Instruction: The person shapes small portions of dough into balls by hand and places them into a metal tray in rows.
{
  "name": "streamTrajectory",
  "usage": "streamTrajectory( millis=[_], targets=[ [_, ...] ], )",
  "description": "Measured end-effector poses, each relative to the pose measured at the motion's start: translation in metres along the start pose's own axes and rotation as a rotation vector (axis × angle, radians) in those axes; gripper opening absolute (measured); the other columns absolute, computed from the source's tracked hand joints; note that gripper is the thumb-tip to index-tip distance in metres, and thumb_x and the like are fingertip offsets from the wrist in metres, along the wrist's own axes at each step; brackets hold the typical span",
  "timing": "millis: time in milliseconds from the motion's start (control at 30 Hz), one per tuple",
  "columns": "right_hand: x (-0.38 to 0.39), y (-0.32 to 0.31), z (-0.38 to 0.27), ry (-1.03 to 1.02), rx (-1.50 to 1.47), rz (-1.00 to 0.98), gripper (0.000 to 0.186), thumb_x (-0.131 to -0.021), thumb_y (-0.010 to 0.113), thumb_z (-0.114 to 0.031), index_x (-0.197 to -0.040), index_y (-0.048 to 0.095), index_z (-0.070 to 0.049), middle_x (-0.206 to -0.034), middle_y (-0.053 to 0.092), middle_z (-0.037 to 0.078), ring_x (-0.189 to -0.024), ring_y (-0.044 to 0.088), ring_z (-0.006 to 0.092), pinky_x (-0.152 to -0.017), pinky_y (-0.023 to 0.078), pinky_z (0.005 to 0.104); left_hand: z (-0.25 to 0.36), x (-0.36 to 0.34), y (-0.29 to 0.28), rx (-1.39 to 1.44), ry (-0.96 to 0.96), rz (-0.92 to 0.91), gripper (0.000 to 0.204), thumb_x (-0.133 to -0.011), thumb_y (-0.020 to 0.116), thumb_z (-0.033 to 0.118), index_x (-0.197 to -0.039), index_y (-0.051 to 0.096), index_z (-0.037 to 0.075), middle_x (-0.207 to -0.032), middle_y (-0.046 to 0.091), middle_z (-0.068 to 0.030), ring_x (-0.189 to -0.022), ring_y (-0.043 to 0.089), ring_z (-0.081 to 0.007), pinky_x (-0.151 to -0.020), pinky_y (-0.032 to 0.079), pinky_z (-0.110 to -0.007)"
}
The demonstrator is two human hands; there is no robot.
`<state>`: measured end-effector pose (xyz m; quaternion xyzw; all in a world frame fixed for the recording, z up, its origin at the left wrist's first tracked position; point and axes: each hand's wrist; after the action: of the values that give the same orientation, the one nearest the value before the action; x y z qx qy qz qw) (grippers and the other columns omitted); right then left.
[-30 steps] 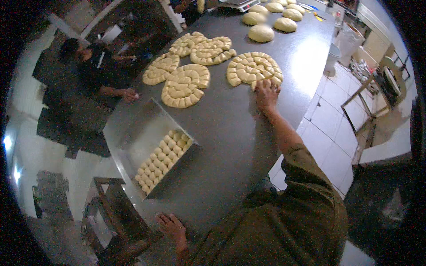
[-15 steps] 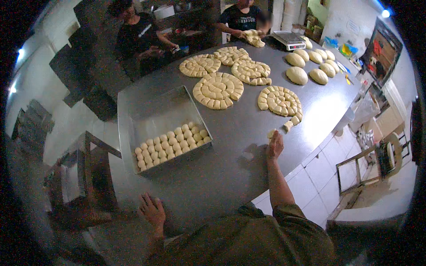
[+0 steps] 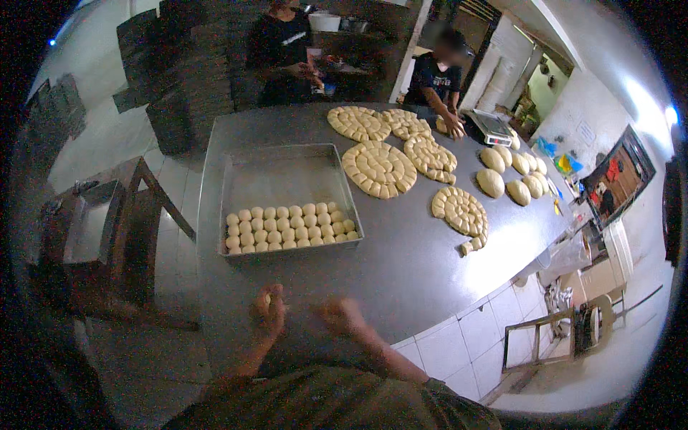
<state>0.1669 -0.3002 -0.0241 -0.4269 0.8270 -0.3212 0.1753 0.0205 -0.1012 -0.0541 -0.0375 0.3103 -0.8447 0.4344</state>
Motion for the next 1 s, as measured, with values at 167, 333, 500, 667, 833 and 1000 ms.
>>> streamTrajectory(
  millis=[167, 333, 500, 667, 833, 1000],
  targets=[
    [0.043, -0.104, 0.052, 0.064, 0.310, 0.409, 0.028, -0.102, 0.058, -0.029, -0.109, 0.058, -0.003, -0.108, 0.063, 0.021, -0.098, 0.060, 0.0363, -0.086, 0.050, 0.0441, -0.084, 0.080, -0.088, -0.158, 0.236, -0.300, 0.045, -0.100, 0.061, 0.046, -0.118, 0.065, 0.006, -0.111, 0.063, -0.0144, -0.105, 0.064, -0.0367, -0.088, 0.051, -0.050],
    [0.074, -0.101, 0.094, 0.004, 0.855, 0.105, 0.044, -0.103, 0.053, -0.038, -0.127, 0.056, -0.002, -0.124, 0.060, 0.024, -0.112, 0.057, 0.0470, -0.095, 0.046, 0.0563, 0.007, 0.032, -0.101, -0.559, 0.426, -0.412, 0.061, -0.094, 0.064, 0.054, -0.132, 0.059, 0.006, -0.140, 0.051, -0.0160, -0.131, 0.050, -0.0418, -0.107, 0.038, -0.064],
    [-0.029, -0.078, 0.070, 0.412, 0.535, 0.298, 0.045, -0.099, 0.057, -0.035, -0.134, 0.055, -0.007, -0.131, 0.057, 0.022, -0.118, 0.054, 0.0463, -0.102, 0.041, 0.0595, 0.045, 0.010, -0.001, -0.187, 0.048, -0.478, 0.048, -0.094, 0.065, 0.044, -0.124, 0.062, 0.006, -0.133, 0.057, -0.0212, -0.120, 0.056, -0.0469, -0.099, 0.042, -0.065],
    [0.061, -0.078, 0.112, 0.405, 0.709, 0.197, 0.044, -0.092, 0.065, -0.043, -0.113, 0.066, -0.004, -0.118, 0.059, 0.020, -0.116, 0.055, 0.0409, -0.100, 0.044, 0.0554, -0.070, 0.026, -0.066, -0.535, 0.514, -0.108, 0.041, -0.094, 0.067, 0.035, -0.122, 0.061, 0.006, -0.115, 0.064, -0.0204, -0.102, 0.062, -0.0440, -0.091, 0.045, -0.060],
    [-0.028, -0.119, 0.116, 0.375, 0.729, 0.374, 0.044, -0.096, 0.060, -0.039, -0.117, 0.066, -0.001, -0.125, 0.060, 0.023, -0.121, 0.054, 0.0434, -0.100, 0.045, 0.0538, -0.003, -0.029, -0.008, -0.612, 0.838, -0.035, 0.027, -0.095, 0.065, 0.026, -0.113, 0.063, 0.005, -0.109, 0.065, -0.0202, -0.098, 0.063, -0.0429, -0.086, 0.051, -0.056],
    [0.019, -0.104, 0.134, 0.198, 0.667, 0.236, 0.045, -0.098, 0.056, -0.039, -0.118, 0.067, 0.001, -0.127, 0.061, 0.023, -0.124, 0.053, 0.0445, -0.105, 0.042, 0.0551, -0.038, 0.046, -0.079, -0.614, 0.515, -0.241, 0.023, -0.099, 0.060, 0.024, -0.109, 0.063, 0.004, -0.105, 0.066, -0.0214, -0.098, 0.063, -0.0426, -0.085, 0.053, -0.057]
  ],
)
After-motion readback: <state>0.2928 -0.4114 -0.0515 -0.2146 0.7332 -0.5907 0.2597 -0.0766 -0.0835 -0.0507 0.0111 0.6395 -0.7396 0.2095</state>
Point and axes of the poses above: each hand's wrist, its own x-axis away from the middle knuckle, its own y-axis out of the palm, z = x × y
